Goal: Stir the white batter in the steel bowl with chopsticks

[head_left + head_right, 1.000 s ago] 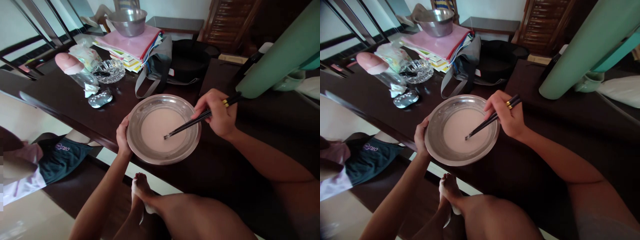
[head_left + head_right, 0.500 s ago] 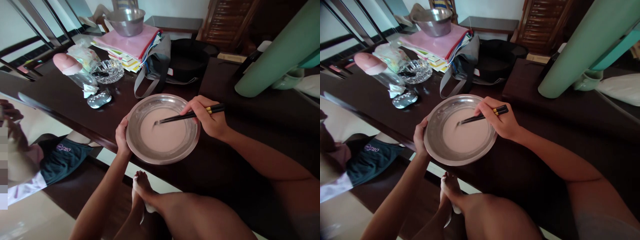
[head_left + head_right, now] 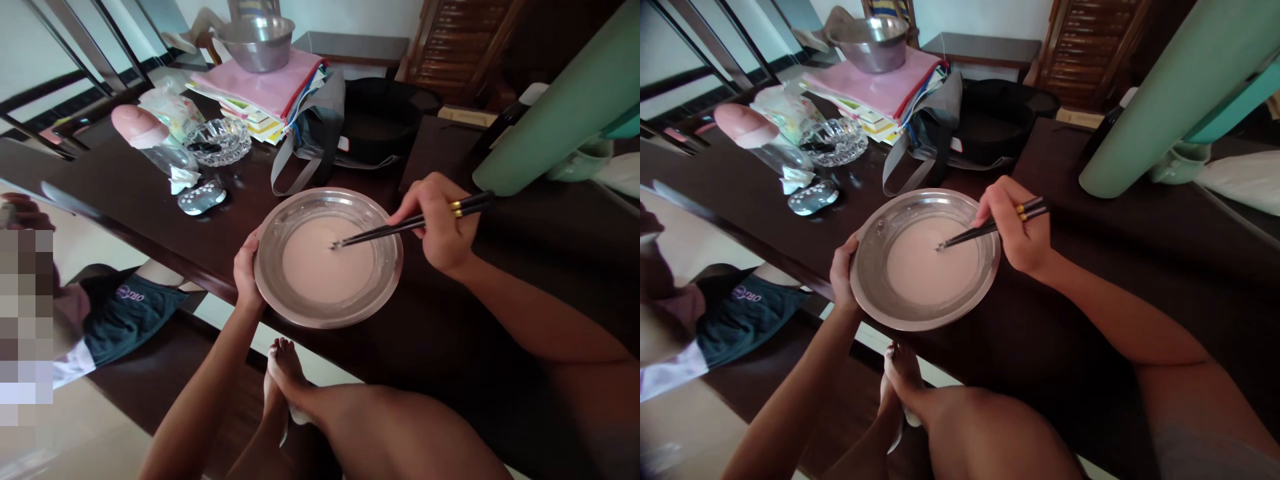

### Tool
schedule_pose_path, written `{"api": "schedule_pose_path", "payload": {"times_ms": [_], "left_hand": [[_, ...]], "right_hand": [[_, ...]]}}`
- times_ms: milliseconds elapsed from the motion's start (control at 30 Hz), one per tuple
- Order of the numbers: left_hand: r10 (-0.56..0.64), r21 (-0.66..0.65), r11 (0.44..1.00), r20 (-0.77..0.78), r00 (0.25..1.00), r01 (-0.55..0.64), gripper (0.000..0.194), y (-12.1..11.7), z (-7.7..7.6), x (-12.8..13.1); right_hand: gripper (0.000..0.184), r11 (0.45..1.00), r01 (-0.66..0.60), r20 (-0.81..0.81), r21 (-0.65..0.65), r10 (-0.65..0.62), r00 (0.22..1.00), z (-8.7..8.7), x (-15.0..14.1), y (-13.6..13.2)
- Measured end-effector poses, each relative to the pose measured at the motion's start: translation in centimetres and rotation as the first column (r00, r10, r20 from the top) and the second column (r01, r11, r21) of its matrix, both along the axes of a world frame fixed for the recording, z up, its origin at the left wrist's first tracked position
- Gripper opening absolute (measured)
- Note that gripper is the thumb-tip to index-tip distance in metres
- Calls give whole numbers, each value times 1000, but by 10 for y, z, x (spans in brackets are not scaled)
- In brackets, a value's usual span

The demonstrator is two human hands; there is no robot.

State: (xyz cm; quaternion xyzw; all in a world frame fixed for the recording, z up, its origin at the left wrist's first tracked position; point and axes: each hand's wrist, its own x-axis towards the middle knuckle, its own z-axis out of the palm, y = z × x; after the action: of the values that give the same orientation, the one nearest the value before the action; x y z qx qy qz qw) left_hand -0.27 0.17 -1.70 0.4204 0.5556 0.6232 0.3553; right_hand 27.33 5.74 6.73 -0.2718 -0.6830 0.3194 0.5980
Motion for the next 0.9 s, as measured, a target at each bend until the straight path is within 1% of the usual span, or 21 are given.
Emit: {"api": "schedule_pose_path", "payload": {"times_ms": [33, 67, 100, 167, 200, 267, 300, 367, 400, 433, 467, 533, 567, 600, 667, 733, 767, 800, 833, 900], "left_hand": [[1, 1, 1000, -2, 1000, -1, 47, 0, 1, 0], [6, 4, 1000, -2, 1000, -6, 46, 0, 1, 1], [14, 6, 1000, -1, 1000, -14, 46, 0, 2, 1], [24, 1, 1000, -3, 1000, -24, 46, -1, 3, 2], [28, -5, 1000, 1, 1000, -28, 46, -1, 3, 2], [30, -23, 999, 25, 999, -30, 45, -1, 4, 3], [28, -30, 999, 41, 999, -27, 45, -2, 5, 4], [21, -35, 999, 69, 997, -19, 44, -2, 6, 4], [18, -35, 999, 75, 997, -16, 44, -2, 6, 5], [18, -35, 999, 76, 997, -15, 44, -2, 6, 5], [18, -36, 999, 73, 997, -16, 44, -2, 6, 5], [25, -42, 999, 61, 998, -23, 44, -2, 6, 5], [30, -42, 999, 53, 998, -28, 43, -2, 6, 5], [34, -40, 999, 48, 998, -32, 43, -2, 5, 4], [31, -29, 999, 43, 999, -30, 41, -1, 5, 4], [24, -21, 1000, 45, 999, -23, 41, -1, 4, 4], [22, -20, 1000, 46, 999, -21, 41, -1, 4, 4], [24, -21, 1000, 44, 999, -23, 41, -1, 4, 4], [29, -23, 999, 42, 999, -28, 42, -1, 5, 4], [43, -32, 999, 38, 998, -42, 42, -2, 6, 5]], "right_hand": [[45, 1000, 10, -39, -6, -10, 999, 1, 0, 0], [46, 1000, -7, -51, -19, 6, 999, 1, 1, -1], [46, 998, -45, -30, -35, 44, 999, 2, 1, -1], [44, 989, -133, 76, -57, 137, 988, 3, 1, -2], [42, 986, -154, 128, -60, 161, 979, 3, 1, -2], [40, 991, -131, 164, -34, 135, 977, 4, 1, -1], [40, 996, -93, 135, -10, 94, 986, 5, 1, -1], [42, 1000, -11, 24, 15, 11, 1000, 5, 1, 0], [43, 1000, 7, -25, 12, -6, 1000, 5, 1, 0], [45, 1000, -1, -48, 3, 1, 999, 5, 0, -1], [45, 999, -35, -34, -10, 35, 999, 5, 0, -1], [43, 991, -126, 67, -41, 128, 989, 4, 0, -2], [41, 987, -155, 125, -51, 160, 979, 3, 0, -2], [39, 986, -160, 164, -47, 166, 972, 3, 1, -2], [39, 995, -102, 158, -5, 102, 982, 3, 1, -1], [42, 999, -24, 56, 31, 23, 998, 3, 2, 0], [44, 999, -9, 8, 34, 9, 1000, 3, 2, -1], [45, 999, -21, -7, 26, 21, 1000, 3, 2, -1], [45, 998, -61, 15, 14, 61, 998, 3, 2, -1], [42, 987, -161, 131, -18, 162, 978, 3, 2, -1]]}}
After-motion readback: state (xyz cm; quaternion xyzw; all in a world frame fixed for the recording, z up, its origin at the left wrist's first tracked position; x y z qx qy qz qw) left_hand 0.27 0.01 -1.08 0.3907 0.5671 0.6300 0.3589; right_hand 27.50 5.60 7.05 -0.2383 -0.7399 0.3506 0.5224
